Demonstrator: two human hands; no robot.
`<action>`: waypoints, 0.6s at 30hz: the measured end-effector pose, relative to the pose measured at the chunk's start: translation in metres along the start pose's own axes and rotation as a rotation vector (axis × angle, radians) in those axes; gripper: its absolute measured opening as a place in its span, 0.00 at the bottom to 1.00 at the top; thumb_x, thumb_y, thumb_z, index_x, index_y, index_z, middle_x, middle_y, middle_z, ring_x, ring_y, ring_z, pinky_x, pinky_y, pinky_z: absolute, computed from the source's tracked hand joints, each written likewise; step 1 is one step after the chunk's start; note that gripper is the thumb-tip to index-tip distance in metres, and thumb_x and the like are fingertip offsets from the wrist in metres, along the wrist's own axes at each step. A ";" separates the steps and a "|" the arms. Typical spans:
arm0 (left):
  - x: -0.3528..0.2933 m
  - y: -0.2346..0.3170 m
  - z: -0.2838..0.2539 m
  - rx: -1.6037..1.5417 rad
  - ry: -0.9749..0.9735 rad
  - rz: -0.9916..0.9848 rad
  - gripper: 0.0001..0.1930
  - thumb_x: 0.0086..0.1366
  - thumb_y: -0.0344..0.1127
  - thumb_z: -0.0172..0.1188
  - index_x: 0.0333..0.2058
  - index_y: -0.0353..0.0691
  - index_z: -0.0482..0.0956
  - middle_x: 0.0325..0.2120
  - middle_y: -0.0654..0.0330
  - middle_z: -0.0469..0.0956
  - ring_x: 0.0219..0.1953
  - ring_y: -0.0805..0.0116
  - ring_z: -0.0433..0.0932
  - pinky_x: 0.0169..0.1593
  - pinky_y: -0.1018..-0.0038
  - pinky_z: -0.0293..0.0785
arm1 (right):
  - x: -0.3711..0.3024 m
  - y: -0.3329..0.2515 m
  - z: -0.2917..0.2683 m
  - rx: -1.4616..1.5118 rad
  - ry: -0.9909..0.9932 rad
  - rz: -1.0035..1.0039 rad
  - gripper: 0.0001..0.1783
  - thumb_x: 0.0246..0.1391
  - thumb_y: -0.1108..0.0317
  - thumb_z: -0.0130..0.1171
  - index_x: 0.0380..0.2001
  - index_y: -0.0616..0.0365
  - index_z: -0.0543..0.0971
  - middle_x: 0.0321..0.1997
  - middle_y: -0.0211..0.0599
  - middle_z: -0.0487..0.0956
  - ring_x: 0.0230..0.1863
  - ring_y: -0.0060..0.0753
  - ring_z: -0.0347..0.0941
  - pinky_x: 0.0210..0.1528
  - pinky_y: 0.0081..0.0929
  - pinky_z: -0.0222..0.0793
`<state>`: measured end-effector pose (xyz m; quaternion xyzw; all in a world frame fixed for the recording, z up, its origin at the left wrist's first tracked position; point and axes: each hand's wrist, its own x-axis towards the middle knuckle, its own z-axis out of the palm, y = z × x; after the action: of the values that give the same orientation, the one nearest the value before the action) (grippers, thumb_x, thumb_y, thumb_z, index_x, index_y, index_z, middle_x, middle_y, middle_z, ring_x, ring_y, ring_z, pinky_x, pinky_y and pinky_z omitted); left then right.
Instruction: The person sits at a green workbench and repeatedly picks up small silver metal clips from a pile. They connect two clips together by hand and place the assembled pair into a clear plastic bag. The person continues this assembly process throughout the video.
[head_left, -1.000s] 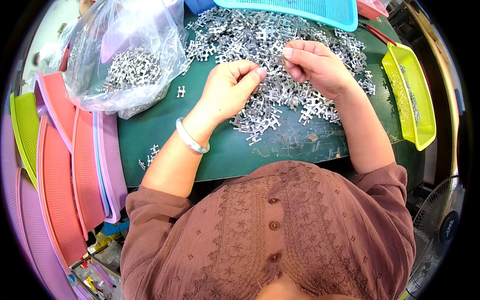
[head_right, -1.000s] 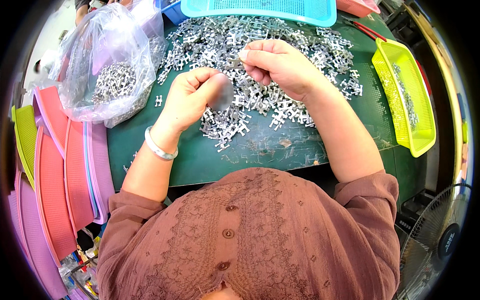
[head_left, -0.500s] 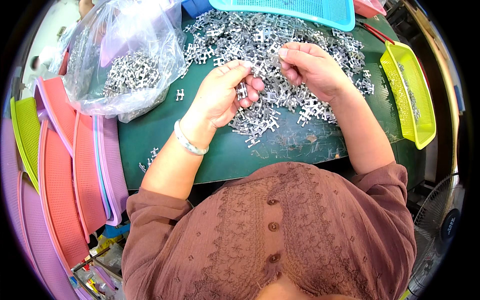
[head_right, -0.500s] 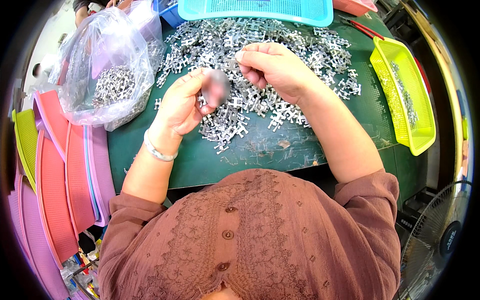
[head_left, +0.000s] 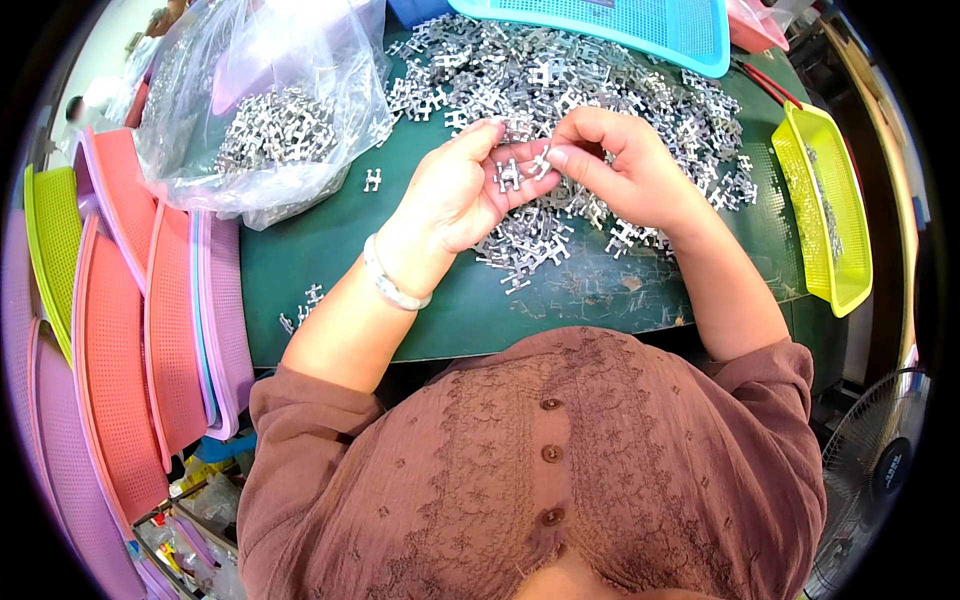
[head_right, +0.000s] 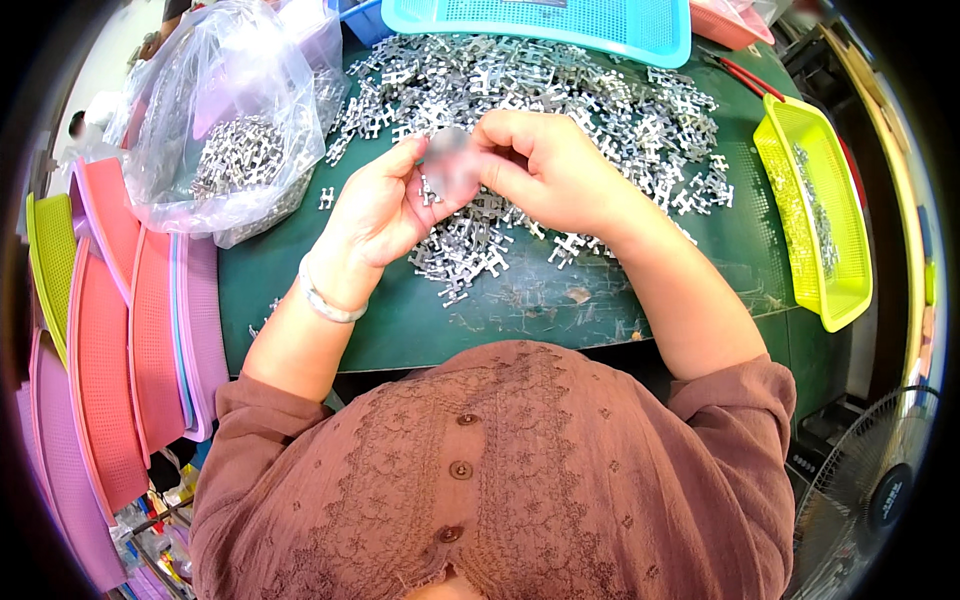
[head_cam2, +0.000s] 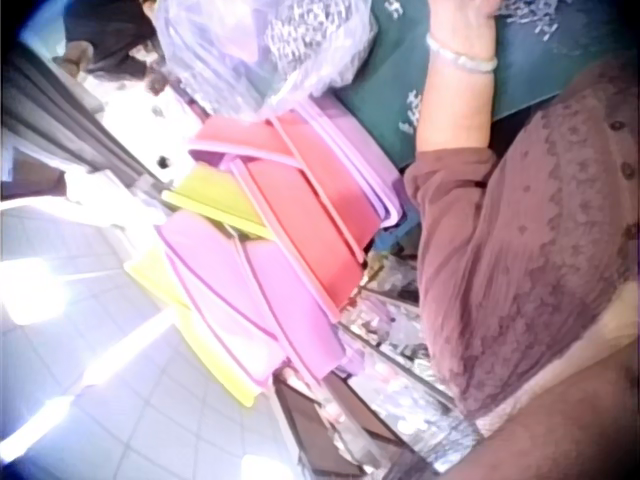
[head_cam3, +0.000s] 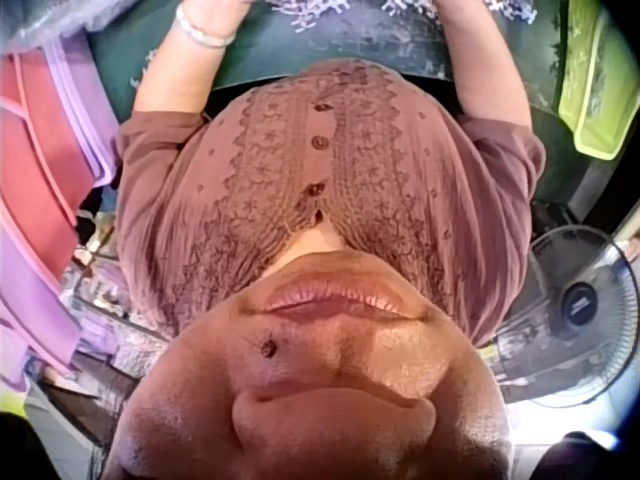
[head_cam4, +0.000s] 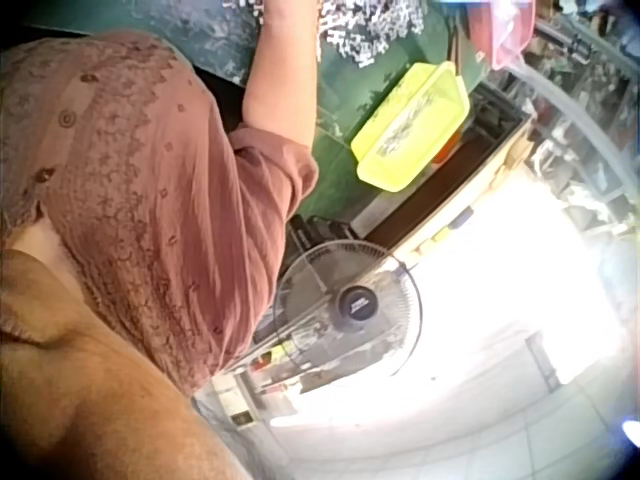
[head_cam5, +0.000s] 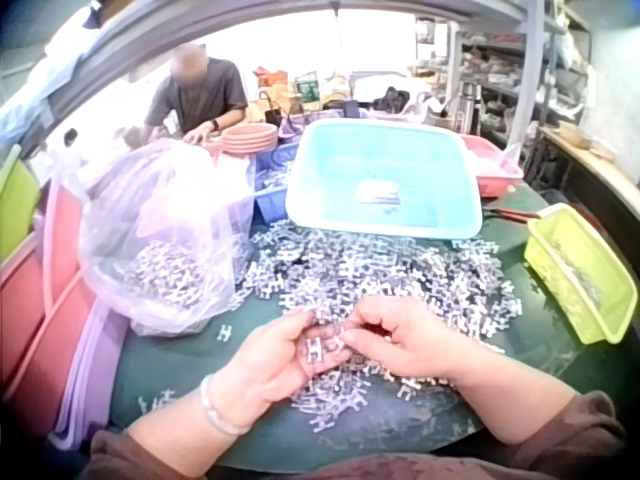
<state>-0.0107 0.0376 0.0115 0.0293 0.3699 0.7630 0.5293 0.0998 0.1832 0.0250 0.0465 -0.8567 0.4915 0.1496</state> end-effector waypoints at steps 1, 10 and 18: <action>-0.001 0.000 0.002 0.009 0.008 0.010 0.11 0.66 0.33 0.36 0.40 0.31 0.60 0.38 0.45 0.66 0.39 0.56 0.72 0.40 0.63 0.77 | 0.000 -0.002 0.000 0.024 0.004 0.028 0.05 0.50 0.71 0.54 0.29 0.61 0.72 0.23 0.25 0.70 0.25 0.14 0.62 0.27 0.14 0.59; -0.009 -0.002 0.012 0.132 -0.003 0.039 0.07 0.65 0.31 0.41 0.36 0.33 0.63 0.34 0.55 0.65 0.39 0.63 0.71 0.40 0.64 0.78 | 0.005 0.005 0.005 -0.211 0.218 -0.192 0.09 0.40 0.75 0.57 0.30 0.60 0.74 0.25 0.35 0.72 0.25 0.32 0.71 0.26 0.22 0.66; -0.012 -0.005 0.012 0.194 0.021 0.071 0.09 0.64 0.33 0.43 0.38 0.33 0.67 0.34 0.54 0.73 0.35 0.66 0.75 0.38 0.69 0.78 | 0.002 -0.003 0.004 0.005 0.167 -0.008 0.05 0.46 0.73 0.54 0.27 0.63 0.75 0.24 0.30 0.73 0.26 0.22 0.70 0.27 0.19 0.65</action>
<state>0.0033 0.0352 0.0215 0.0855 0.4463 0.7422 0.4926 0.0973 0.1780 0.0260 0.0092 -0.8399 0.4951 0.2223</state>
